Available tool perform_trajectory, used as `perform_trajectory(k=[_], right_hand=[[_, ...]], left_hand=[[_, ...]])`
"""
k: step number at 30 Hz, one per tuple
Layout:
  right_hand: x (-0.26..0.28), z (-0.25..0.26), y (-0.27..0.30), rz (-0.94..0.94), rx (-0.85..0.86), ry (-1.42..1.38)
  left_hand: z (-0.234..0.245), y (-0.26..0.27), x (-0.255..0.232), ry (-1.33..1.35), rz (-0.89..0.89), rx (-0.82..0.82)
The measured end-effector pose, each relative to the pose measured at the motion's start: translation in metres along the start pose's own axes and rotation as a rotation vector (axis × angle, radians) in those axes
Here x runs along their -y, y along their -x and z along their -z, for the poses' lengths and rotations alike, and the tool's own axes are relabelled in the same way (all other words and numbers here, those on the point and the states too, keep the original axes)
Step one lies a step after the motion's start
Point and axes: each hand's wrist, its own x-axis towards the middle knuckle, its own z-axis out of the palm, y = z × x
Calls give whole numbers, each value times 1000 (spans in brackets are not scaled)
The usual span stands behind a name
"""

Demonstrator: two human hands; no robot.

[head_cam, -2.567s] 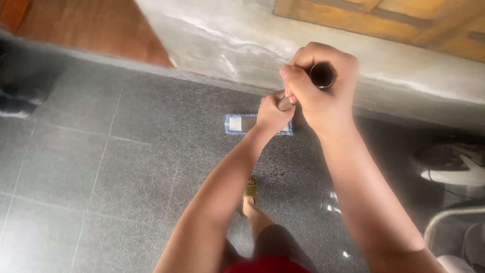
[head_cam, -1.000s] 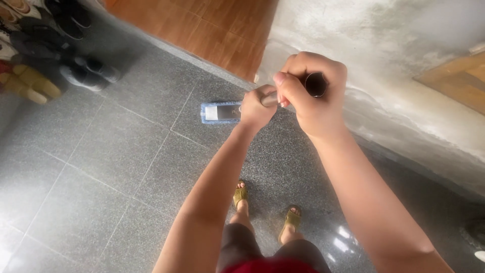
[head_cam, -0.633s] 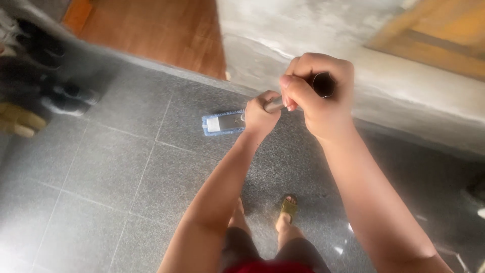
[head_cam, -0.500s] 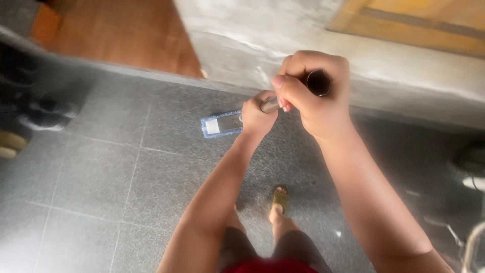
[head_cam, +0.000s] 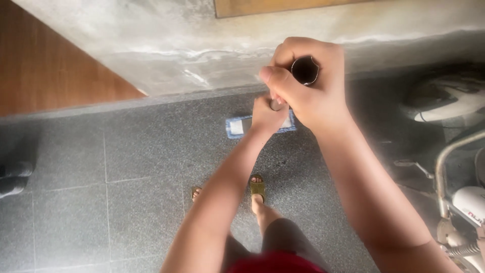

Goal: The person mops a tiled floor using a flat mop with a blue microfiber pad. They move the mop back and forth across the floor, passing a scooter, stacked materials, and a bicycle before reaching a doorway.

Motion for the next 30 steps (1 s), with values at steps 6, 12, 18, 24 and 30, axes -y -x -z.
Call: perform_trajectory(k=[6, 12, 18, 24, 30], right_hand=[[2, 10, 16, -66, -65, 22], [11, -25, 17, -59, -53, -16], [26, -125, 1, -17, -1, -110], [36, -250, -17, 70, 106, -296], [61, -364, -24, 96, 193, -377]], left_hand=[[-20, 11, -1, 67, 47, 60], [22, 25, 6, 33, -55, 37], [135, 59, 9, 26, 61, -36], [267, 90, 55, -128, 6, -136], [380, 130, 85, -190, 18, -264]])
